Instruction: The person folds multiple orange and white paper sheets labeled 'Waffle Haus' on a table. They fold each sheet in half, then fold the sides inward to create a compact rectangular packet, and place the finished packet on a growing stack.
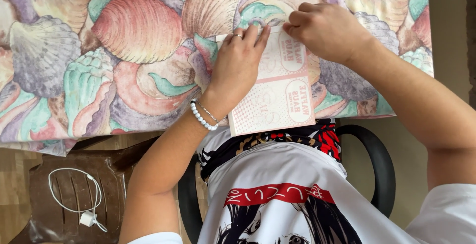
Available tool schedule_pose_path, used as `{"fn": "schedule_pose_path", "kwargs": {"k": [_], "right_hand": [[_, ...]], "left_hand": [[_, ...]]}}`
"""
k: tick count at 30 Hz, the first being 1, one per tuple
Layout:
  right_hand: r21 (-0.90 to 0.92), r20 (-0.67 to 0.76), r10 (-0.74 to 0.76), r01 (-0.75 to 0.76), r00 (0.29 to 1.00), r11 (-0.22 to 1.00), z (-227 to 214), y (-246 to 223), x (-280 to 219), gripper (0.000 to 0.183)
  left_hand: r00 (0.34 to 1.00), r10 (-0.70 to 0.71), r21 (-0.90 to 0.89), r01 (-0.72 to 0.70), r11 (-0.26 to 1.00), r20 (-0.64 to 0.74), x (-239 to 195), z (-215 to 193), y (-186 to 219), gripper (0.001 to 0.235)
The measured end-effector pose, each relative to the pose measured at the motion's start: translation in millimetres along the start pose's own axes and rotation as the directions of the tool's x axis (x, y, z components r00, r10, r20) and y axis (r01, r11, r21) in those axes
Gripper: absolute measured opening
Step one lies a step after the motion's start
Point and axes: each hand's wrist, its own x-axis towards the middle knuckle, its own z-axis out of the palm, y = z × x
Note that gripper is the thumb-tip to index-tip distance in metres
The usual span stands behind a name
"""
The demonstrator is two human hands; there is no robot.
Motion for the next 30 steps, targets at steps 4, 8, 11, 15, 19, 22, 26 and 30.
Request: {"fn": "schedule_pose_path", "kwargs": {"k": [4, 8, 11, 15, 19, 22, 26, 30], "right_hand": [[-0.062, 0.104, 0.009, -0.003, 0.995, 0.998, -3, -3, 4, 0.014], [-0.049, 0.020, -0.005, 0.006, 1.000, 0.999, 4, 2, -1, 0.010], [-0.048, 0.007, 0.016, -0.015, 1.000, 0.999, 0, 2, 0, 0.011], [-0.004, -0.036, 0.076, -0.077, 0.996, 0.997, 12, 7, -10, 0.028], [0.125, -0.104, 0.095, -0.082, 0.990, 0.989, 25, 11, -14, 0.028], [0.136, -0.053, 0.059, -0.051, 0.997, 0.989, 15, 11, -8, 0.029], [0.047, 0.053, 0.004, -0.006, 0.999, 0.999, 1, 8, 1, 0.018], [0.044, 0.120, 0.002, -0.008, 0.993, 0.999, -7, 6, 11, 0.014]], "left_hand": [[1.000, -0.002, -0.068, 0.001, 0.998, -0.005, 0, -2, -1, 0.056], [0.999, -0.038, -0.009, 0.038, 0.999, -0.004, 4, -5, -1, 0.057], [0.999, -0.050, -0.035, 0.050, 0.998, 0.009, 2, -4, 0, 0.054], [0.998, -0.060, 0.034, 0.060, 0.998, -0.004, 2, -3, 7, 0.052], [0.993, -0.060, 0.161, 0.043, 0.986, 0.100, 1, -2, 11, 0.069], [0.996, -0.064, 0.110, 0.057, 0.992, 0.054, 1, -2, 10, 0.063], [0.996, -0.066, 0.081, 0.061, 0.995, 0.060, 1, -3, 9, 0.063], [0.993, -0.070, 0.107, 0.060, 0.993, 0.094, 2, -3, 9, 0.064]]}}
